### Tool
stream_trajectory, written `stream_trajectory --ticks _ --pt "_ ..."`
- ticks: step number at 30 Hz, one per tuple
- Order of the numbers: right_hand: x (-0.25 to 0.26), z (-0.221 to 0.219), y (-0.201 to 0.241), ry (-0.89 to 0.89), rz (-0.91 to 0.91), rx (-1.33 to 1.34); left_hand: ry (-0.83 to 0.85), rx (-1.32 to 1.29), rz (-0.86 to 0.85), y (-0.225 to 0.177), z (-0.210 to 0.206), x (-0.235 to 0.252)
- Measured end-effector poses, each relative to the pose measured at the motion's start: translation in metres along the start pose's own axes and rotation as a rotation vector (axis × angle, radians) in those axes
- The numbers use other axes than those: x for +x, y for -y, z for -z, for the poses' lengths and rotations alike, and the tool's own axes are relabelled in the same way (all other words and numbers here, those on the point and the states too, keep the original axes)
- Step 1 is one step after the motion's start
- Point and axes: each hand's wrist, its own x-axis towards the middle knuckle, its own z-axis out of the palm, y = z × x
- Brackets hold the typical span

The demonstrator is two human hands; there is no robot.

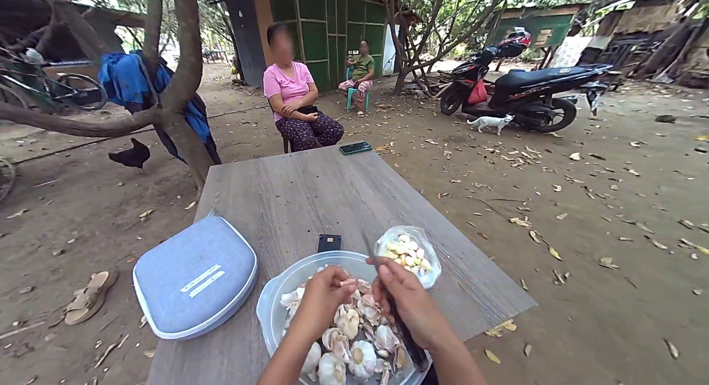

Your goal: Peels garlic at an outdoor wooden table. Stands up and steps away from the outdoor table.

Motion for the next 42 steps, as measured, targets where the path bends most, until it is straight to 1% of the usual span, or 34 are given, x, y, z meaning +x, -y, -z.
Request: stream_trajectory --ticks 3,7,11,15,22,26,29,31,32,35,38,40,42 --pt "0.013 -0.019 -0.004 0.164 0.028 -0.249 -0.106 -0.229 0.019 0.015 0.015 -0.009" --pt "0.028 -0.038 -0.011 0.296 0.029 -0.510 -0.194 -0.355 0.030 0.031 0.015 -0.016" --pt "0.031 -0.048 -0.021 0.291 -0.014 -0.693 -0.210 -0.394 0.069 0.036 0.009 -0.017" --pt "0.030 -0.051 -0.030 0.270 -0.015 -0.735 -0.186 -0.341 0.071 0.040 0.008 -0.016" --pt "0.031 -0.043 -0.041 0.245 0.033 -0.558 -0.112 -0.306 0.050 0.039 0.008 -0.018" --pt "0.032 -0.037 -0.049 0.230 0.078 -0.324 -0.036 -0.341 0.006 0.039 0.011 -0.022" --pt "0.030 -0.034 -0.046 0.272 0.019 -0.039 0.005 -0.455 -0.019 0.039 0.012 -0.023" --pt "0.027 -0.032 -0.043 0.289 -0.006 0.106 0.004 -0.587 0.011 0.037 0.012 -0.024" --pt "0.027 -0.032 -0.044 0.290 0.002 0.142 -0.028 -0.647 0.048 0.034 0.013 -0.024" --pt "0.028 -0.034 -0.048 0.277 0.048 0.172 -0.169 -0.699 0.128 0.029 0.012 -0.022" --pt "0.029 -0.035 -0.047 0.270 0.050 0.128 -0.253 -0.637 0.106 0.029 0.008 -0.022" --pt "0.028 -0.037 -0.046 0.260 0.044 0.087 -0.274 -0.592 0.077 0.030 0.007 -0.021" --pt "0.028 -0.037 -0.046 0.241 0.041 0.061 -0.243 -0.545 0.033 0.035 0.007 -0.021"
